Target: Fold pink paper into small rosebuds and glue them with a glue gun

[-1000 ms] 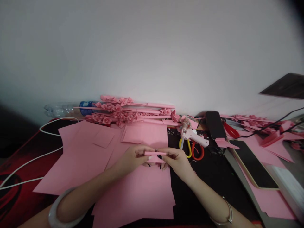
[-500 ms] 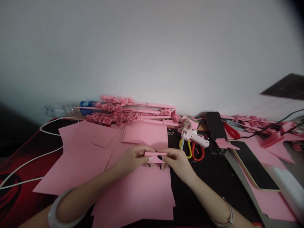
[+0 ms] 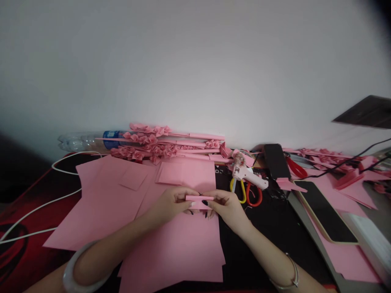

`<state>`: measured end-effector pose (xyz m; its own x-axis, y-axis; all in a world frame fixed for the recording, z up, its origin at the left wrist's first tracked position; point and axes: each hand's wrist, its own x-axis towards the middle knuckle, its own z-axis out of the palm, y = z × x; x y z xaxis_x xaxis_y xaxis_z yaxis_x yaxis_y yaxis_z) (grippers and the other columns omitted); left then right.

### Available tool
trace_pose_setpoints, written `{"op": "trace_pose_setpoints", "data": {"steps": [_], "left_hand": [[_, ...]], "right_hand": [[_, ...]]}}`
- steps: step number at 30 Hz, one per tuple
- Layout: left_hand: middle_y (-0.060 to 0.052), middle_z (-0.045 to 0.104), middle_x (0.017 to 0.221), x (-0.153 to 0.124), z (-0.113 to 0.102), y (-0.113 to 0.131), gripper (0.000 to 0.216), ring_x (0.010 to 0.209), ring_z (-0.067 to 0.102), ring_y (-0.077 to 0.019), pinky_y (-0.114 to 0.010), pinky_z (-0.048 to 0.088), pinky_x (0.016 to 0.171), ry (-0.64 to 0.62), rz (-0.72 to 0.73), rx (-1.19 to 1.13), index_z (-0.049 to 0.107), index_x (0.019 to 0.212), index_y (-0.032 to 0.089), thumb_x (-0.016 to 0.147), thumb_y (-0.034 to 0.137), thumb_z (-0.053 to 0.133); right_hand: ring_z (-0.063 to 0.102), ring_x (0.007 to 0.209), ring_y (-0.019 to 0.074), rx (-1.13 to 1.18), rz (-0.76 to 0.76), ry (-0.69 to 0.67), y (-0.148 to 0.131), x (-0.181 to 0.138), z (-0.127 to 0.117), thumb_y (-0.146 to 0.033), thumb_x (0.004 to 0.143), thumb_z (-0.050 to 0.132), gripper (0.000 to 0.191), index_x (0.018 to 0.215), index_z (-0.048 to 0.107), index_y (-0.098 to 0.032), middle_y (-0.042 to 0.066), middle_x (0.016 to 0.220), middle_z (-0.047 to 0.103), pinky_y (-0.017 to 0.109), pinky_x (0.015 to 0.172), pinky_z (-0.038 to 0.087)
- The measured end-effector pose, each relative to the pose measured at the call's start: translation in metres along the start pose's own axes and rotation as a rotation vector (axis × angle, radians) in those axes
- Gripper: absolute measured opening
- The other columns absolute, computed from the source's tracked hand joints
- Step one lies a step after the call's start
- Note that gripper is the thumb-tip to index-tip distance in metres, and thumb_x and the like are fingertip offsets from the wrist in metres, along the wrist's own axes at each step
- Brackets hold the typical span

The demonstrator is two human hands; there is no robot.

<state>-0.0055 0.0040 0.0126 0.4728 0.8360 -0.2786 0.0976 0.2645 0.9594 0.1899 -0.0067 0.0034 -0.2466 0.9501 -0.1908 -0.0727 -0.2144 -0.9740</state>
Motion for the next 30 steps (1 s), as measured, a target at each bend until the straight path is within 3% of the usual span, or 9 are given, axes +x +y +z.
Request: {"op": "trace_pose_setpoints", "data": {"steps": [10, 19, 30], "left_hand": [[-0.005, 0.069, 0.084, -0.0025, 0.0013, 0.0014, 0.017, 0.077, 0.065, -0.0184, -0.026, 0.052, 0.067, 0.000, 0.032, 0.045, 0.069, 0.090, 0.015, 0.078, 0.024, 0.061], [-0.003, 0.065, 0.073, -0.0005, -0.0016, -0.0051, 0.015, 0.070, 0.060, -0.0159, -0.023, 0.044, 0.059, 0.063, 0.069, 0.312, 0.070, 0.077, 0.015, 0.076, 0.016, 0.055], [-0.002, 0.066, 0.070, -0.0017, -0.0006, -0.0026, 0.013, 0.067, 0.062, -0.0153, -0.023, 0.044, 0.058, 0.037, 0.051, 0.296, 0.067, 0.075, 0.014, 0.075, 0.014, 0.054]], "right_hand": [[0.061, 0.043, 0.0122, -0.107, -0.018, -0.002, 0.0012, -0.0027, 0.0010, -0.026, 0.072, 0.069, 0.020, 0.088, 0.073, -0.015, -0.002, 0.052, 0.063, 0.024, 0.045, 0.052], [0.061, 0.045, 0.0128, -0.218, -0.040, -0.010, 0.0023, -0.0045, 0.0022, -0.024, 0.074, 0.064, 0.015, 0.085, 0.071, -0.015, -0.002, 0.054, 0.062, 0.024, 0.046, 0.050], [0.053, 0.046, 0.0091, -0.465, -0.129, -0.084, 0.0022, -0.0053, 0.0016, -0.015, 0.081, 0.056, 0.010, 0.083, 0.065, -0.016, -0.002, 0.058, 0.058, 0.019, 0.046, 0.041]]}}
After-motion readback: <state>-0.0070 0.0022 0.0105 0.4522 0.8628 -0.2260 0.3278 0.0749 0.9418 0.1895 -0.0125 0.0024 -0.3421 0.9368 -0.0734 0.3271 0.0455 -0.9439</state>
